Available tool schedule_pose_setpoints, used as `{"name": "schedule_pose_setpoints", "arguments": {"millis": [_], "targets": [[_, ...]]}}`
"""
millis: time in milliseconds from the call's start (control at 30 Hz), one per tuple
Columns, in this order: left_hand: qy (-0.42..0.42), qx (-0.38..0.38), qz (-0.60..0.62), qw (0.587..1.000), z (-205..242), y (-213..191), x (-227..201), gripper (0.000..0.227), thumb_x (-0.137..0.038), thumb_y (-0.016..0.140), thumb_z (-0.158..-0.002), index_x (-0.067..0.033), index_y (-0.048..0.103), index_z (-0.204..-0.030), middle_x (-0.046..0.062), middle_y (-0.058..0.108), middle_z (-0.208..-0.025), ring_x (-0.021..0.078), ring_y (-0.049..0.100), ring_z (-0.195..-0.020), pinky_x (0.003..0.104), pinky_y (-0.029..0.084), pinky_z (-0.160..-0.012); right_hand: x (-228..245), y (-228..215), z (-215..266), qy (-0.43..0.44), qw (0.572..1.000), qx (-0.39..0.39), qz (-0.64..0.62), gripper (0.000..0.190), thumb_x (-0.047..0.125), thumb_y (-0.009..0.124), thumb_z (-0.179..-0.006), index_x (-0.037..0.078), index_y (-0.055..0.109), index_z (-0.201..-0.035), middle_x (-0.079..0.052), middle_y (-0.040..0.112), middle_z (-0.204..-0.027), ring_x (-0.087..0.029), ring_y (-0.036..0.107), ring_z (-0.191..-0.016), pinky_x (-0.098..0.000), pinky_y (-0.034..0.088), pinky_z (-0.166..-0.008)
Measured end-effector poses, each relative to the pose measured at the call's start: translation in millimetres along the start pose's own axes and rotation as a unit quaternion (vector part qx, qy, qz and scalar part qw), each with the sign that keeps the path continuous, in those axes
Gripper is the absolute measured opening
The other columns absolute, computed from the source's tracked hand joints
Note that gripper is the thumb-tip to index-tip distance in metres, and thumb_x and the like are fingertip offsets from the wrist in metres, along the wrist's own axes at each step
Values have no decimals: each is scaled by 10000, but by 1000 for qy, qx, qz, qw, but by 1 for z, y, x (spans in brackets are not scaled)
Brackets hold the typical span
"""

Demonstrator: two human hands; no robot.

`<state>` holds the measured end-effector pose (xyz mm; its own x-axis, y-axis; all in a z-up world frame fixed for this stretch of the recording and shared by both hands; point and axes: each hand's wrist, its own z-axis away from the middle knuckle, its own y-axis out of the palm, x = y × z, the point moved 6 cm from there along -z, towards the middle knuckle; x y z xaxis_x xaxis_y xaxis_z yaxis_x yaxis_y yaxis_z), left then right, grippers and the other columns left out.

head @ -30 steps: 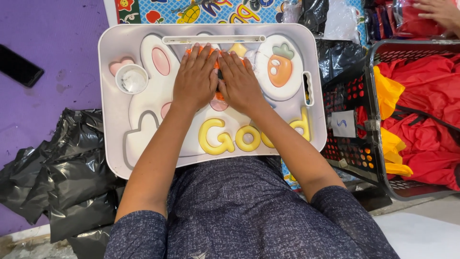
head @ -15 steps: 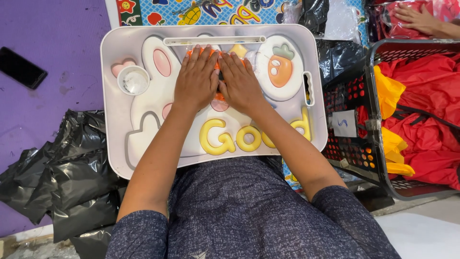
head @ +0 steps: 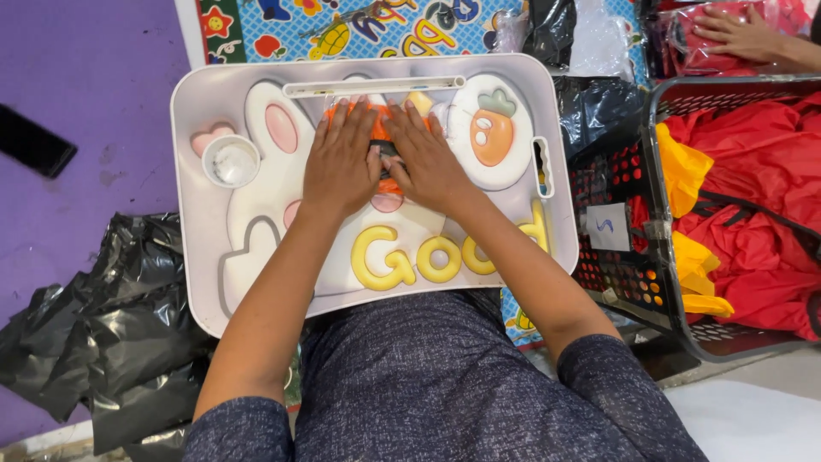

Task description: The person wipes an orange fabric item, folds it into a small square, and places it into a black plastic mailing bag.

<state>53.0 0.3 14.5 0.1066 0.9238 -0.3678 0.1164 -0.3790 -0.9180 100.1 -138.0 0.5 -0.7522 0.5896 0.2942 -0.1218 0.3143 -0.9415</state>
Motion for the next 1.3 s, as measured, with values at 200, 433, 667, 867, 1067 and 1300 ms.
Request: {"name": "schedule_pose_setpoints", "arguments": {"millis": [200,433,667,867,1067,1300], "targets": [[5,8,-6,1000,1,-3,-2,572,-334,301,-1061,-128,329,-1593,137,303,-1664,343,198,-1554,510,106,-1254,8,-8,5,-3,996,-37,84,677,511,423,-1055,164,321,-1627,-148,343,-1653,-361,228,-1556,-602,124,-1233],[-7,32,-2,999,-1,0,0,581,-339,300,-1051,-138,330,-1595,125,287,-1672,335,174,-1565,518,99,-1251,8,-8,2,29,998,16,56,679,529,390,-1047,185,310,-1626,-125,327,-1660,-336,237,-1562,-568,140,-1247],[-12,40,1,999,-2,-6,-3,564,-332,317,-1049,-145,354,-1580,125,287,-1671,333,174,-1566,518,101,-1248,9,-10,2,37,998,39,41,677,531,375,-1050,184,300,-1626,-120,284,-1683,-328,195,-1576,-550,85,-1259],[-13,47,-8,999,-1,-5,-3,566,-312,339,-1045,-135,350,-1583,126,284,-1671,331,173,-1567,514,105,-1246,9,-13,3,38,998,38,33,674,544,385,-1051,190,308,-1620,-113,280,-1686,-322,179,-1580,-553,74,-1263],[-10,41,-13,999,-3,-1,-2,582,-322,344,-1038,-140,334,-1590,110,270,-1677,324,168,-1568,509,101,-1251,5,-14,3,37,999,25,6,697,557,406,-1049,196,280,-1632,-108,290,-1685,-317,159,-1588,-569,68,-1268],[-15,47,-3,999,-3,-6,-4,573,-328,341,-1046,-134,343,-1586,112,274,-1682,327,165,-1569,499,79,-1256,-17,-44,6,29,997,-70,-35,732,582,403,-1053,138,296,-1625,-168,306,-1669,-364,167,-1582,-696,-2,-1219]]}}
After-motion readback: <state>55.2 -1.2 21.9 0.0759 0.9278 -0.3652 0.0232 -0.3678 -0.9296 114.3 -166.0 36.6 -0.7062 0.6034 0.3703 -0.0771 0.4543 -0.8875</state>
